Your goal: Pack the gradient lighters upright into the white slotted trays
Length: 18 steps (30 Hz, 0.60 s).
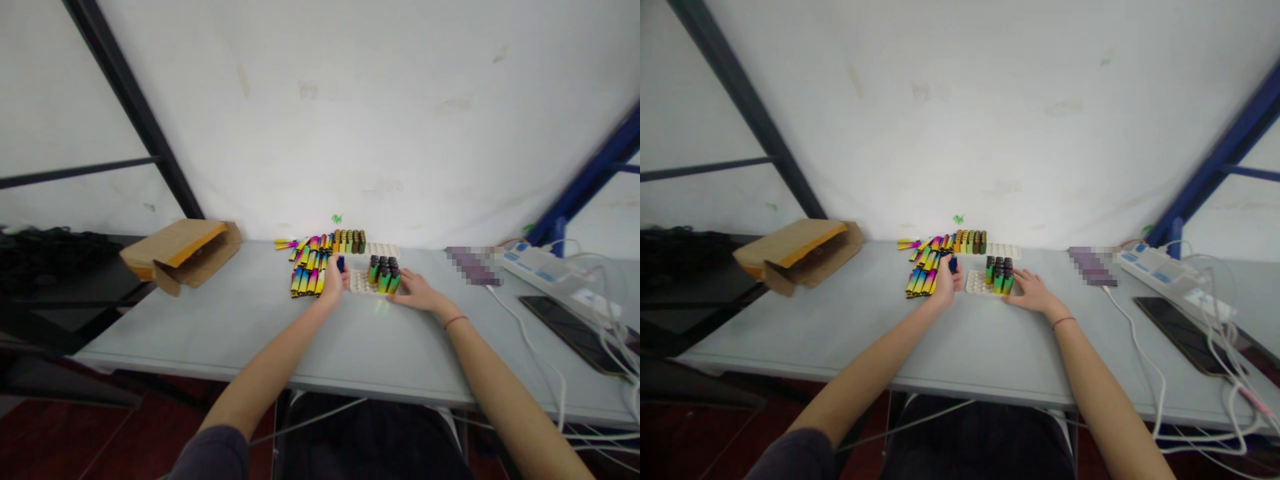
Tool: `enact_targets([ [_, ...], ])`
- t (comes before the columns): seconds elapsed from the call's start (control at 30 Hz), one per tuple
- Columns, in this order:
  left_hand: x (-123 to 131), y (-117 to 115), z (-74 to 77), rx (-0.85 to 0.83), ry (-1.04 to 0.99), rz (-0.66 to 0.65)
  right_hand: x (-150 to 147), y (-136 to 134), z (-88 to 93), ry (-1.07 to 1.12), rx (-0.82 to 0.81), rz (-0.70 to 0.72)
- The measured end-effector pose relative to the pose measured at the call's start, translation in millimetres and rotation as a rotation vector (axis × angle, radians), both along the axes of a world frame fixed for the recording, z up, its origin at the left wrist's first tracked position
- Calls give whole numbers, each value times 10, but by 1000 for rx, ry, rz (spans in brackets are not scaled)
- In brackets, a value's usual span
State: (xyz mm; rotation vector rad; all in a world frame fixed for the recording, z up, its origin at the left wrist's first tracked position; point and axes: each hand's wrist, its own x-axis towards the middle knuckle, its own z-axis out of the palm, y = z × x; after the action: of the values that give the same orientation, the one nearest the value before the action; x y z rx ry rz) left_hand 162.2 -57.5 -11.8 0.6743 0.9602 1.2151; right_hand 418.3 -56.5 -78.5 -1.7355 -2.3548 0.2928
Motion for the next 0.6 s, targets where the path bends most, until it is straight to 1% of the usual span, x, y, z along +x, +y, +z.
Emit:
enact_targets([
  [0.17, 0, 22, -10, 13, 23, 9, -3, 3, 15, -3, -2, 10],
  [0.3, 24, 34, -105, 125, 75, -38, -13, -4, 28, 0, -11, -2],
  [0.37, 32, 30, -161, 239, 164, -54, -21, -12, 36, 1, -12, -7],
  [0.43, 31, 21, -203, 406, 308, -61, -29, -22, 46, 0, -14, -15],
  [0.53, 18, 9, -229, 685, 548, -81, -38, -35, 64, 0, -17, -20],
  [0.6, 13, 10, -236, 804, 663, -114, -39, -40, 70, -2, -24, -15],
])
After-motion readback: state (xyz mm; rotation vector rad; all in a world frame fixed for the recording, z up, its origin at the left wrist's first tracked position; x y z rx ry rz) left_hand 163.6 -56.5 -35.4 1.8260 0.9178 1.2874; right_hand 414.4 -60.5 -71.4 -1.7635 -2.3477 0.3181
